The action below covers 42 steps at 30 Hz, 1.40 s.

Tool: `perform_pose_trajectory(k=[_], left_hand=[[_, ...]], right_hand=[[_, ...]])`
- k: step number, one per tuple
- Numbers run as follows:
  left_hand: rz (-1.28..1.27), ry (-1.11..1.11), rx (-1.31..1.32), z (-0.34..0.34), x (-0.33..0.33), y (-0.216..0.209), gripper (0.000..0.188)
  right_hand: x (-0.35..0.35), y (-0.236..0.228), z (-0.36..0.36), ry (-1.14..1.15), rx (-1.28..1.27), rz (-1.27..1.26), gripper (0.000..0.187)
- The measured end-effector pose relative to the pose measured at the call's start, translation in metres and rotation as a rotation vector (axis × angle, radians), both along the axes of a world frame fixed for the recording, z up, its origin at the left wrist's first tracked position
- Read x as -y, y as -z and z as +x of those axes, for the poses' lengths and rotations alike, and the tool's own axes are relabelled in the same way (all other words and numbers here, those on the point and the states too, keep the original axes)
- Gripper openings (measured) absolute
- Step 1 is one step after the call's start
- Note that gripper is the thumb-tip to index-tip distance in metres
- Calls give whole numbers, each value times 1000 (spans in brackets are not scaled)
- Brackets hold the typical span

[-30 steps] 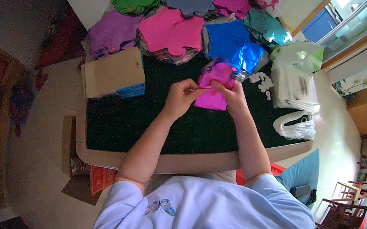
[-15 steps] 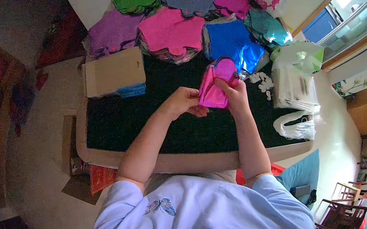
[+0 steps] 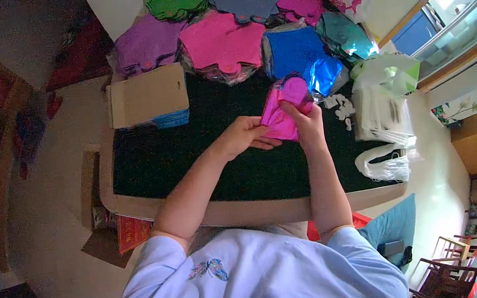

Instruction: Folding colorful cloth items and placing them into cardboard and plastic packaging.

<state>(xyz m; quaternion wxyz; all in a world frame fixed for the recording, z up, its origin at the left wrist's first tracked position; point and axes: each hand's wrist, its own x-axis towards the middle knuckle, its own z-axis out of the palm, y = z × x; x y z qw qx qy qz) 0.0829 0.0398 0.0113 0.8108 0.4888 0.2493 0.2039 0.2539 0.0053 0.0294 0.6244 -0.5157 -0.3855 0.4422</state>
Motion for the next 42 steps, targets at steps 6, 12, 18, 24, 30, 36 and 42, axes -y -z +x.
perform_pose_trajectory(k=[6, 12, 18, 24, 30, 36, 42], left_hand=[[12, 87, -26, -5, -2, -8, 30], [512, -253, -321, -12, -16, 3, 25], [201, -641, -95, -18, -20, -4, 26], [239, -653, -87, -19, -17, -14, 26], [541, -478, -271, -19, -16, -6, 25], [575, -407, -211, -19, -16, -3, 24], [368, -313, -113, -21, -11, -18, 24]], right_hand=[[1, 1, 3, -77, -105, -39, 16], [4, -4, -14, -209, 153, -73, 16], [2, -7, -1, -292, 107, -233, 15], [2, -6, 3, -358, 124, -267, 16], [2, -12, -3, -268, 86, -77, 15], [5, -16, 4, -256, 199, -77, 13], [7, -15, -1, -259, 137, -87, 14]])
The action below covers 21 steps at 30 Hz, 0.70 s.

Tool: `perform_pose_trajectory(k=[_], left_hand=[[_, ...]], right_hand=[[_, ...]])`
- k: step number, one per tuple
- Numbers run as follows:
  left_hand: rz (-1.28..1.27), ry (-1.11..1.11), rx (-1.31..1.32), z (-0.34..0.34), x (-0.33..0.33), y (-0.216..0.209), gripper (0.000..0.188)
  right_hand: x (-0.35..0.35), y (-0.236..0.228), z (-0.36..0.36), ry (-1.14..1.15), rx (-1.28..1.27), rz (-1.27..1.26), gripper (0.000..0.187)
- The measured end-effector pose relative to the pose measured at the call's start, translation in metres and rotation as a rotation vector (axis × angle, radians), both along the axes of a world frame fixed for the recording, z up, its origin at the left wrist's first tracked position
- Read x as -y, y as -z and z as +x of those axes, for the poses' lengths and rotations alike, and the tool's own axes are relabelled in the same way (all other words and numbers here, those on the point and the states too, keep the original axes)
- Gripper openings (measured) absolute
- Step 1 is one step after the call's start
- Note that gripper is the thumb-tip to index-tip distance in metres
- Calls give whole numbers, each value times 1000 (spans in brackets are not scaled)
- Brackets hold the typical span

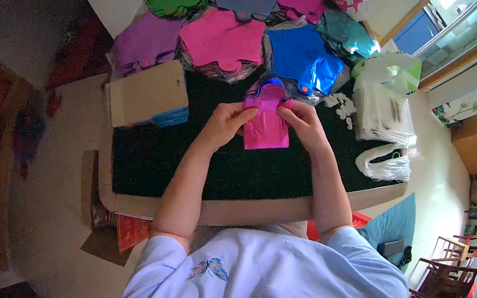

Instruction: Folding colorful cloth items and placing them into cardboard and plastic packaging.

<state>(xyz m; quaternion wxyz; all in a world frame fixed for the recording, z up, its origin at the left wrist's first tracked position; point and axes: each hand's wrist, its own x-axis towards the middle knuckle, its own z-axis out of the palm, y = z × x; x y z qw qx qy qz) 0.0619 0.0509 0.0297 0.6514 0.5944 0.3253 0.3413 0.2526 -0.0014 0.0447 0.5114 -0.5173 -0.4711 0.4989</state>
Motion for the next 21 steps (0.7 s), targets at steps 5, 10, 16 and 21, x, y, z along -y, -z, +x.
perform_pose_trajectory(k=[5, 10, 16, 21], left_hand=[[134, -60, -205, -1, -1, -6, 23], [51, -160, -68, -4, -6, 10, 24], [66, -56, -86, 0, 1, -8, 23], [22, 49, -26, -4, -1, -1, 22]], right_hand=[[-1, 5, -3, 3, -66, 90, 19], [-4, -2, 7, 73, -229, -44, 30], [-1, 14, 5, -38, 19, -51, 25], [2, 3, 6, -58, -256, -84, 21]])
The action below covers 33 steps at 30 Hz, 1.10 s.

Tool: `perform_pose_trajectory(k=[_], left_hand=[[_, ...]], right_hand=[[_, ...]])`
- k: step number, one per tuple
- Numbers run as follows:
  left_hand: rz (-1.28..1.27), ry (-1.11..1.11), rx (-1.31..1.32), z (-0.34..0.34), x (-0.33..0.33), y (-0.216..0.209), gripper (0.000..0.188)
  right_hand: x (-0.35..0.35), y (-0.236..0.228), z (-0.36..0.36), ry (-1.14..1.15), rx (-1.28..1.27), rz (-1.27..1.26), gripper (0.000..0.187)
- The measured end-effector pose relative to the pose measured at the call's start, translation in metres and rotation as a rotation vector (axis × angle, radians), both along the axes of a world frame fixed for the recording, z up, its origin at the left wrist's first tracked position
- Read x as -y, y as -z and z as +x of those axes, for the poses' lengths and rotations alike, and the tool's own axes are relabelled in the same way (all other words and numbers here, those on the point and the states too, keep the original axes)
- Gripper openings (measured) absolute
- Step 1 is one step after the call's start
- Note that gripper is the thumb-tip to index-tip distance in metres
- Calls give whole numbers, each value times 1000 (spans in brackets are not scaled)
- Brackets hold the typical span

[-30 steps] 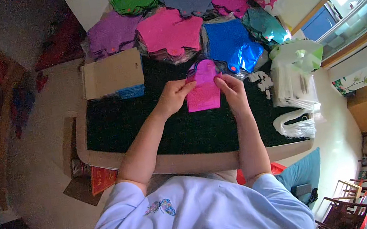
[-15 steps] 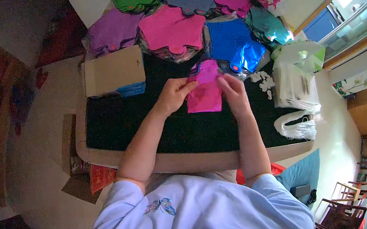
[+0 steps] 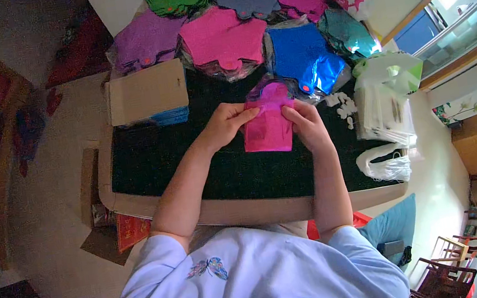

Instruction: Folding colorful cloth items and placing them into cardboard and plastic packaging.

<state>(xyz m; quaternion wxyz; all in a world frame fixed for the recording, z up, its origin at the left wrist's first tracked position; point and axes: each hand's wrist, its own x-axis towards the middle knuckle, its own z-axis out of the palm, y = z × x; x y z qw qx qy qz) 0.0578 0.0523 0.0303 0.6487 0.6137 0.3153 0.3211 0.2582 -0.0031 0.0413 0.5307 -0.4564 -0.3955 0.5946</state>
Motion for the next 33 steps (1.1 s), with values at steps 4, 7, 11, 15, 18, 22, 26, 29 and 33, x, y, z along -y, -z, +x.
perform_pose_trajectory(k=[4, 7, 11, 15, 18, 22, 26, 29, 33], left_hand=[[-24, 21, 78, 1, 1, 0, 21], [-172, 9, 131, 2, 2, -3, 17], [-416, -7, 357, 5, 5, -3, 13], [-502, 10, 519, 8, 0, 13, 15], [-438, 49, 642, 11, 5, 5, 15], [-455, 54, 711, 12, 3, 16, 12], [-528, 123, 740, 10, -1, 22, 5], [-525, 139, 726, 6, -5, 23, 8], [-557, -42, 589, 8, -3, 11, 20]], right_hand=[[2, 2, 1, 63, 147, 15, 13], [1, 2, 9, -26, 135, 42, 16], [3, 2, 10, -75, 223, 25, 15], [4, -3, 7, -92, 134, 68, 15], [5, -13, -1, -64, -11, 97, 17], [4, -7, 3, -81, 9, 152, 19], [3, -4, 9, -144, 52, 229, 22], [2, -4, 7, -162, 204, 258, 24], [2, -3, 5, -109, 337, 332, 26]])
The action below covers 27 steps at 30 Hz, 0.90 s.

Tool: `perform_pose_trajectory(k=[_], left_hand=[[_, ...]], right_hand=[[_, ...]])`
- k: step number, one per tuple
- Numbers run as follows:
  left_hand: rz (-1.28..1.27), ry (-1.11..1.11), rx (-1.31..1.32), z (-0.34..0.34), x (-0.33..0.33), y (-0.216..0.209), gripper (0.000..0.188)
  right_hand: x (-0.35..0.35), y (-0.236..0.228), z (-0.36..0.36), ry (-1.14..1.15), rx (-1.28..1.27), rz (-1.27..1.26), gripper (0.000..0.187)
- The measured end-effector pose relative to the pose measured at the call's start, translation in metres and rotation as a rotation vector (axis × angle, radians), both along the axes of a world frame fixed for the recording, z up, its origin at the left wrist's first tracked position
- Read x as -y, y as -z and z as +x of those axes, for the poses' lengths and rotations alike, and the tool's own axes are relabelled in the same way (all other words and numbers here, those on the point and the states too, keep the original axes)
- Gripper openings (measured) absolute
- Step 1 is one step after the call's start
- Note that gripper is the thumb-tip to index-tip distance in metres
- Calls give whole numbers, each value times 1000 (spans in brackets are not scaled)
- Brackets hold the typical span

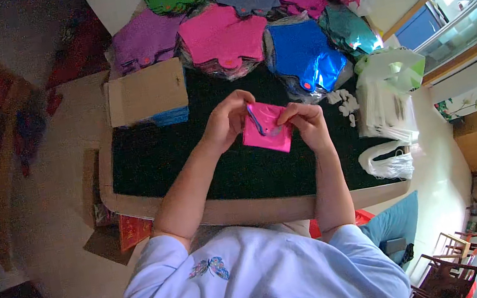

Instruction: Folding colorful cloth items and placing them into cardboard and plastic packaging.

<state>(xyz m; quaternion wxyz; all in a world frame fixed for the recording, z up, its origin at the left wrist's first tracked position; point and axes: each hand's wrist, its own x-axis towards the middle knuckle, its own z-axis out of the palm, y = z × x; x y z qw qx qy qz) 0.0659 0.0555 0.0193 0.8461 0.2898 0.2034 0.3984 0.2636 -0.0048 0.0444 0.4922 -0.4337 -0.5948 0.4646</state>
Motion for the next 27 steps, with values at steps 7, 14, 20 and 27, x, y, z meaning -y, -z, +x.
perform_pose_trajectory(k=[7, 14, 20, 27], left_hand=[[359, 129, -392, 9, 15, 0, 24], [425, 24, -506, 8, 15, -3, 19], [671, -134, -652, 14, 15, -1, 17], [646, -208, -673, 16, 17, 1, 17]], right_hand=[[-2, 6, 1, 12, 98, 111, 22], [2, -15, 6, -81, -97, -68, 14], [-8, 7, 6, 167, 15, -221, 23], [-10, 10, -8, 187, -299, -307, 17]])
